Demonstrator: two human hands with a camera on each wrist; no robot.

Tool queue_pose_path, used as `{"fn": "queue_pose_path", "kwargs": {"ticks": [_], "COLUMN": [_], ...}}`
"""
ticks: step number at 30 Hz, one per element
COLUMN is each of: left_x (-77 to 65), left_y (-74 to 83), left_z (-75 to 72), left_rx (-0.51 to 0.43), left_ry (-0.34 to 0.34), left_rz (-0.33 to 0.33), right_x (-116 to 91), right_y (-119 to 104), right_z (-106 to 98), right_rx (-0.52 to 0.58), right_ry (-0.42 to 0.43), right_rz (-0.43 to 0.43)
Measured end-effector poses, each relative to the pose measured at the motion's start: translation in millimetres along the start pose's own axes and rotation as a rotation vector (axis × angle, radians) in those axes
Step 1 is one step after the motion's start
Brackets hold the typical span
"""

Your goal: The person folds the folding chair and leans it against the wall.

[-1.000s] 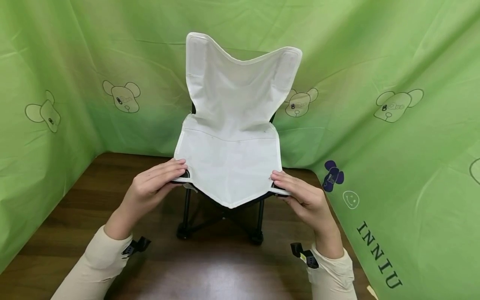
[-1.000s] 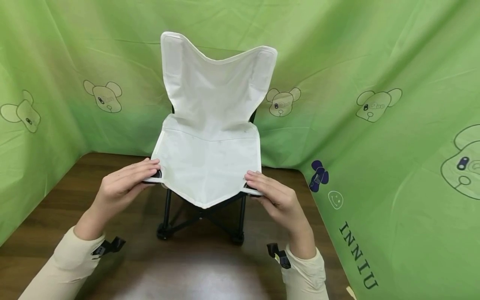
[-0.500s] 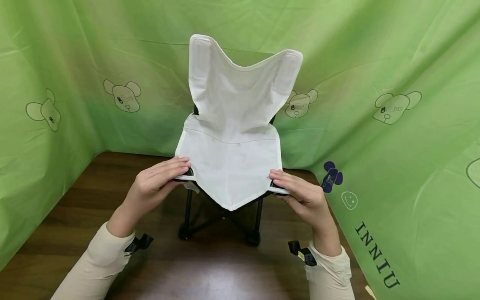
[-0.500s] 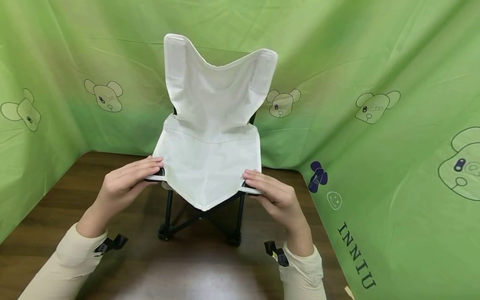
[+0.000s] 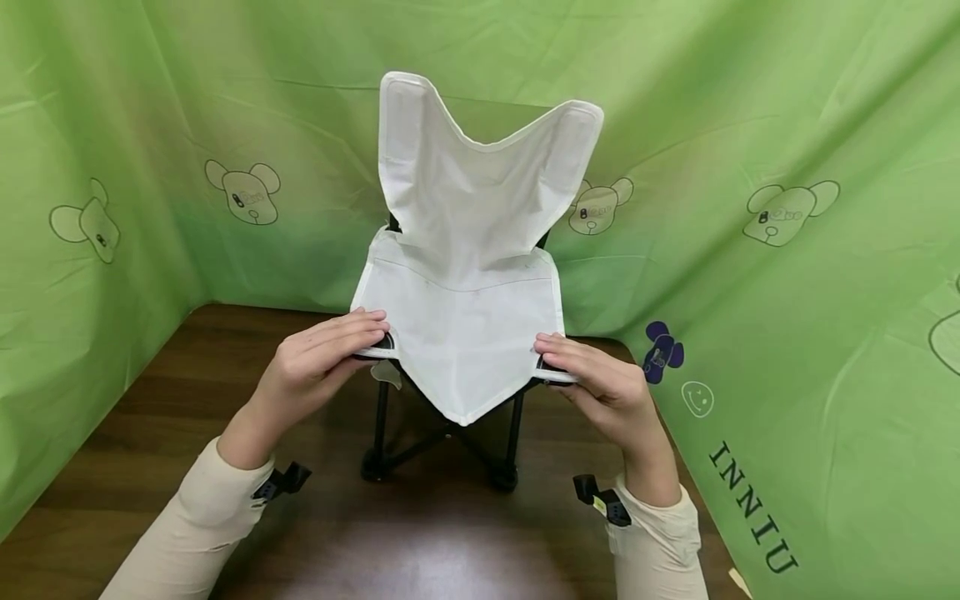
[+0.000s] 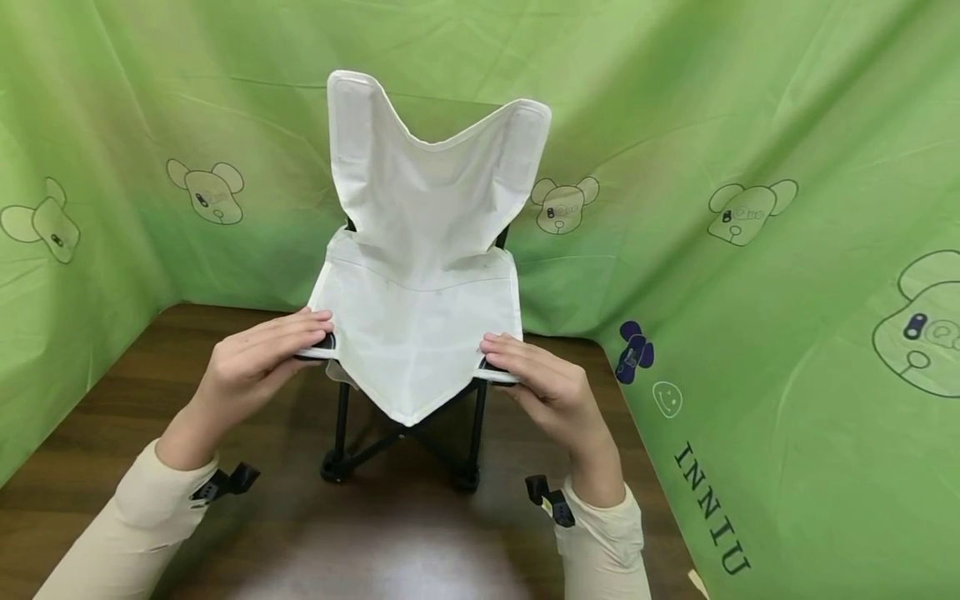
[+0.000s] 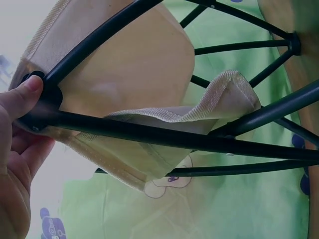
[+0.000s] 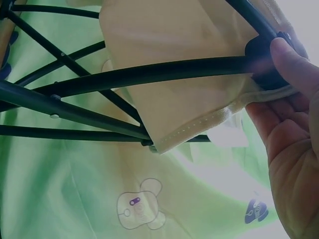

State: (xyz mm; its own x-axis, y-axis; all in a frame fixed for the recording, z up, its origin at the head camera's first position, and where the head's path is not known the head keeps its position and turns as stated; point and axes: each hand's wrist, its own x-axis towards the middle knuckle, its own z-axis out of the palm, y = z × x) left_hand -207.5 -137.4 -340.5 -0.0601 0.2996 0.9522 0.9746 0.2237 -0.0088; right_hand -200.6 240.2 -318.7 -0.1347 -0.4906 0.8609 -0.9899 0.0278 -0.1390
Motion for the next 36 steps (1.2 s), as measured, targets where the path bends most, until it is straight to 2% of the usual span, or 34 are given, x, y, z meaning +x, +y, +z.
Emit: {"fn": "queue_pose_path", "kwargs": {"ticks": [12,36], "left_x": [6.4,19.7], "left_y": [-3.4,-5.5], "left_z": [1.1,3.7], "left_rx": [-0.047,-0.093], "left_ry": [-0.017,-0.024], "left_rz": [-0.018,0.01], "right_x": [10,24], "right_y": [1,2], "right_z": [2,8], "right_rx": [0.013,0.015], "right_ry": [-0.008,-0.011], "right_rz": [-0.016,-0.029]}}
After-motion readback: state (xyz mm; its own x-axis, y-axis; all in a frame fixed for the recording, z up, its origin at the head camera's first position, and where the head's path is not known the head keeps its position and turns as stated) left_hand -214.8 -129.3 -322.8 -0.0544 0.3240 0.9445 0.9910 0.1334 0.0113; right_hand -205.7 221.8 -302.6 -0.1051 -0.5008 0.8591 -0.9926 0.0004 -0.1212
